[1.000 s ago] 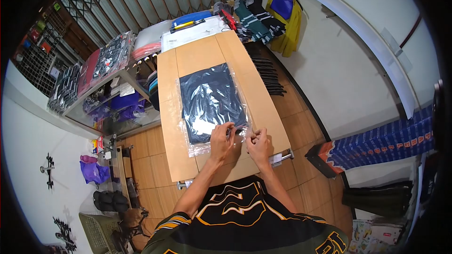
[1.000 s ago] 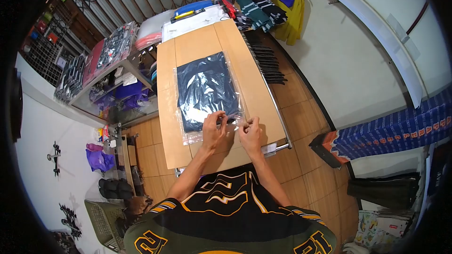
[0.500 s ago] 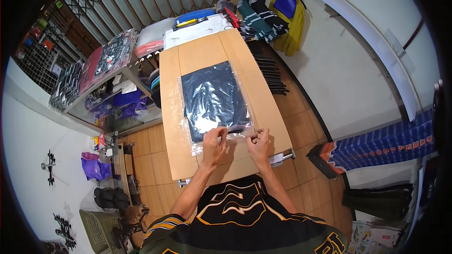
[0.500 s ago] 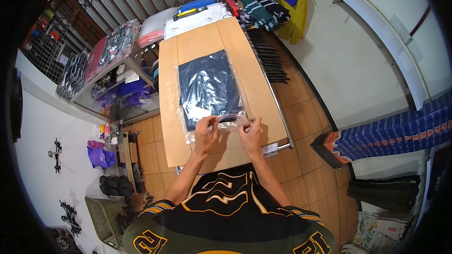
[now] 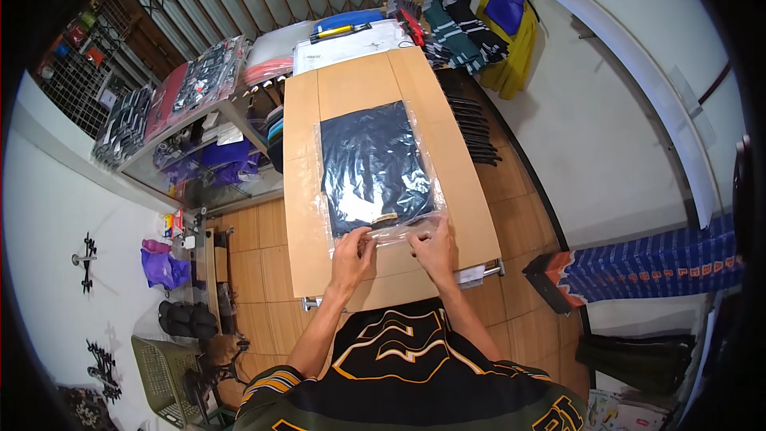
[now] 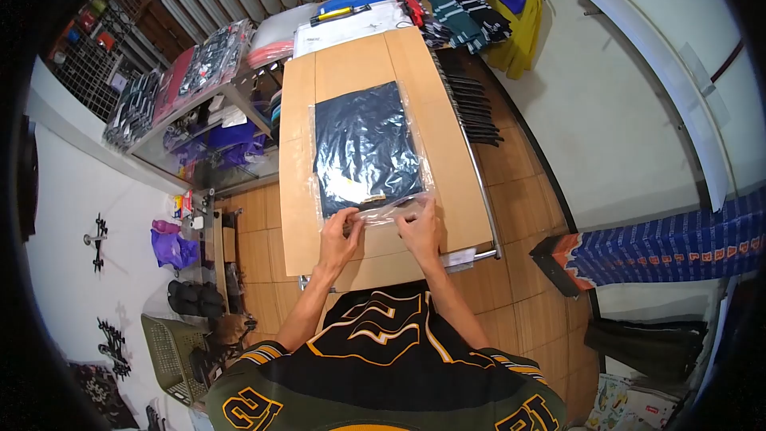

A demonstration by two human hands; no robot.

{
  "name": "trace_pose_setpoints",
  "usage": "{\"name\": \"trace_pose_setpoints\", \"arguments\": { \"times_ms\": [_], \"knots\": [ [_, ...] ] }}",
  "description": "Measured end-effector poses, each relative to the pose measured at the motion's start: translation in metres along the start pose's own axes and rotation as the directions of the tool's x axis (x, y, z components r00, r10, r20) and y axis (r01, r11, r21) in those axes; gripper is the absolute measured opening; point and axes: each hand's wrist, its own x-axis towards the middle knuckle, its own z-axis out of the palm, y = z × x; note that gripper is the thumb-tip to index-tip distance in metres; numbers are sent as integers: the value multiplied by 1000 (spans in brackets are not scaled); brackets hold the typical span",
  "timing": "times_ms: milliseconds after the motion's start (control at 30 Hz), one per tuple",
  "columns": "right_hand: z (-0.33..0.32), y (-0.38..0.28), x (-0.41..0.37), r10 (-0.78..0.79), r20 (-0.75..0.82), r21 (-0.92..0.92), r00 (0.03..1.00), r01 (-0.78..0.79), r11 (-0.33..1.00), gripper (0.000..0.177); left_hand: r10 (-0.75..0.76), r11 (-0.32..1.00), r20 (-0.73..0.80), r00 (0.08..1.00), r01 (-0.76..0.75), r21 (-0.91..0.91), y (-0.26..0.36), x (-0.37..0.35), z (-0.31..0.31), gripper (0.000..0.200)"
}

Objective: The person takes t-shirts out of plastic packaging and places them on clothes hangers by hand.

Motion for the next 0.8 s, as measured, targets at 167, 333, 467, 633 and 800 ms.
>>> {"name": "trace_pose_setpoints", "arguments": {
  "times_ms": [167,333,467,633,800],
  "knots": [
    [-8,-3,0,12,38,4,999,-13,1000,55,-27,996,-110,994,17,-86,6,24,-12,26],
    [-8,8,0,-60,3,-59,998,61,996,49,5,992,-219,976,-32,-120,11,63,-39,24],
    [-11,-1,-2,-74,-5,-132,997,72,989,50,55,991,-234,971,-81,-102,9,89,-63,25],
    [-15,-12,-5,-59,27,-4,998,59,998,48,177,983,-218,960,-182,-2,-2,115,-83,28],
    [-13,-5,-4,-75,38,-23,996,76,997,46,216,976,-190,958,-210,51,3,131,-100,25]
  ]
}}
